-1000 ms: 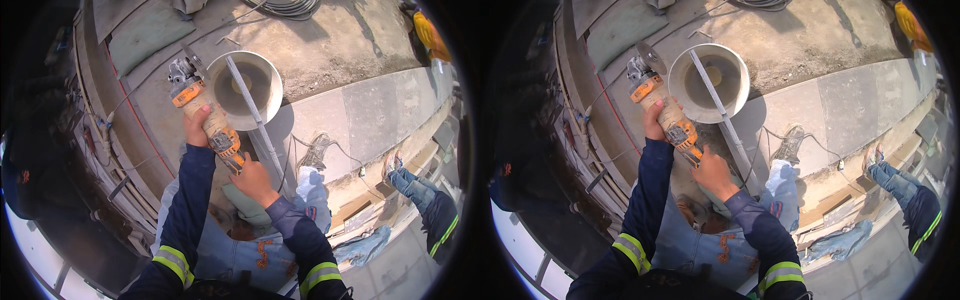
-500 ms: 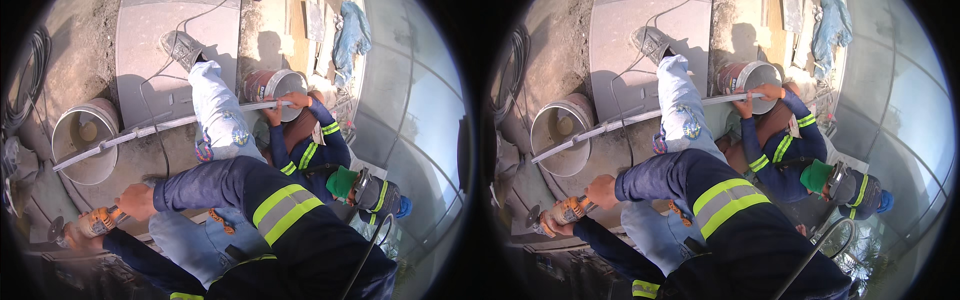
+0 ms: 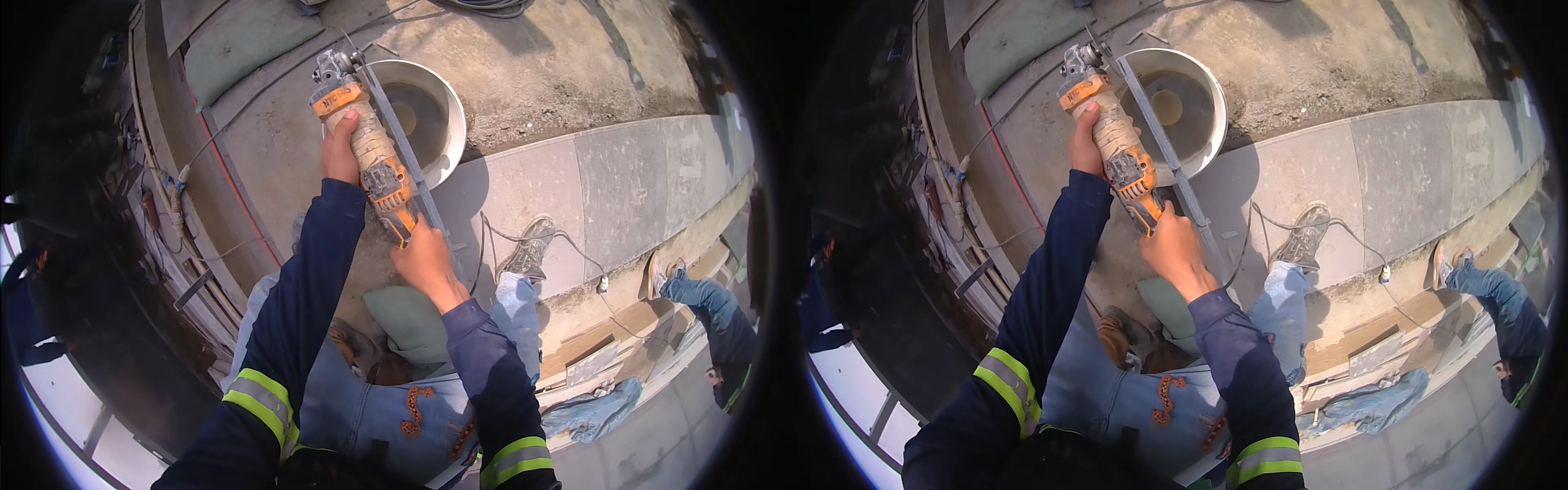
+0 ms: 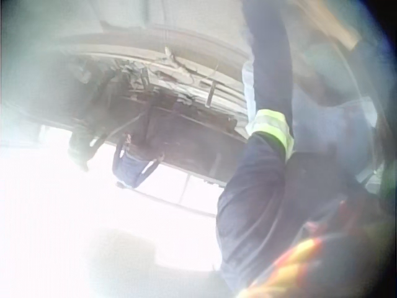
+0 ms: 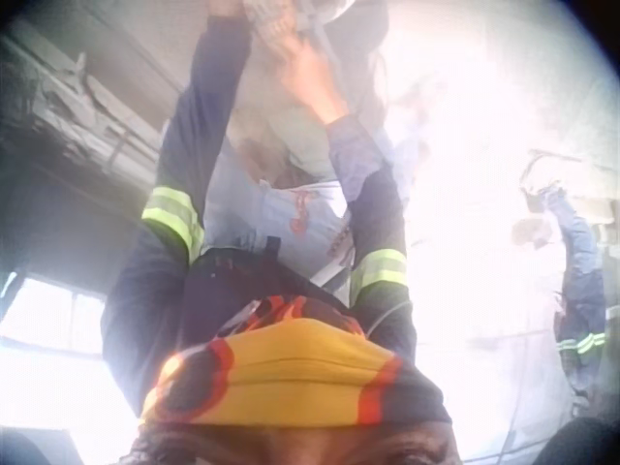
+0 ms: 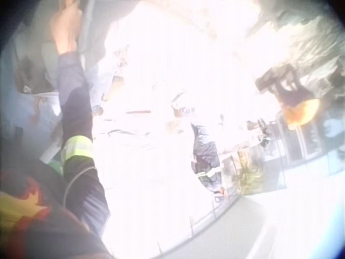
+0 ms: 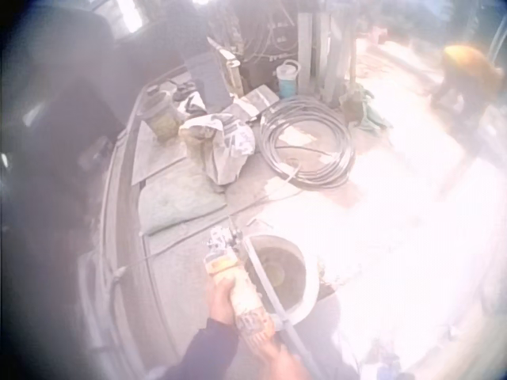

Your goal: The person uses an angle grinder to cut a long metal bar placed across a bucket. The person holds the bar with one hand and operates the grinder with the other, cutting along the bar's length.

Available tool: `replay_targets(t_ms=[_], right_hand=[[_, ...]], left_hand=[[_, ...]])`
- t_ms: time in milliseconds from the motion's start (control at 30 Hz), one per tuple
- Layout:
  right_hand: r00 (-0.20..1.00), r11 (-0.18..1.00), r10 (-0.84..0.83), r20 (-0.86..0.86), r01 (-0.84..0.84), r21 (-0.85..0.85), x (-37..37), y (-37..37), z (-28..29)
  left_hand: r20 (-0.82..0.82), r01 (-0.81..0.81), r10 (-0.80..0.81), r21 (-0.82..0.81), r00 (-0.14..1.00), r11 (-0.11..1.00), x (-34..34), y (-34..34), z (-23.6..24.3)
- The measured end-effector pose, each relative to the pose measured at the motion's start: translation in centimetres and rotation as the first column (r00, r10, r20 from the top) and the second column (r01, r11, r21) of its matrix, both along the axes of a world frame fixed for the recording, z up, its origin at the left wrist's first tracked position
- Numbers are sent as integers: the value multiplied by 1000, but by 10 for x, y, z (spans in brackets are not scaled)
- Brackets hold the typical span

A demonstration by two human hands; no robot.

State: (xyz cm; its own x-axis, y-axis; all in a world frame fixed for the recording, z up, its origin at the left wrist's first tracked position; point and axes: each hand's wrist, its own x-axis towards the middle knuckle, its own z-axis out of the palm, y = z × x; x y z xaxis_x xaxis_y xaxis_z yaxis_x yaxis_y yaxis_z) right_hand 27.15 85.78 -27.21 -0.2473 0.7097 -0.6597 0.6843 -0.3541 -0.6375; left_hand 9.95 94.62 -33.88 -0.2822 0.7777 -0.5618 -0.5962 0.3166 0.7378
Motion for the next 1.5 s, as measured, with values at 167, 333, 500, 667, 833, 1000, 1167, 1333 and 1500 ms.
replay_targets(t_ms=[167,333,500,667,833,1000,1167,1333,1500], right_hand=[[999,1000,-12,30,13,-22,1,0,-3],[998,1000,2,59,-3,12,1,-5,-15],[999,1000,13,41,-13,9,-2,-4,-13],[1000,1000,-18,11,18,7,0,-7,-17],[1000,1000,-3,14,3,-2,-1,-6,-15],[1000,1000,-7,24,7,0,1,-8,-18],[999,999,-22,31,23,-28,0,-7,-15],[999,998,-17,51,20,-52,-1,-5,-11],[998,997,-2,66,6,-73,-3,1,-9]], left_hand=[[2,-2,2,-7,1000,1000,5,1,-22],[8,12,-12,2,1000,1000,4,3,-35],[15,7,-6,-10,1000,1000,-1,1,-40],[15,13,-13,4,1000,1000,1,0,-40],[62,-1,2,-9,998,1000,0,-1,-38],[32,4,-3,-25,999,1000,3,-1,-39],[39,2,-1,-23,999,1000,2,-5,-49],[95,-1,4,-33,995,999,0,-4,-52],[118,21,-15,-52,993,998,-2,-2,-44]])
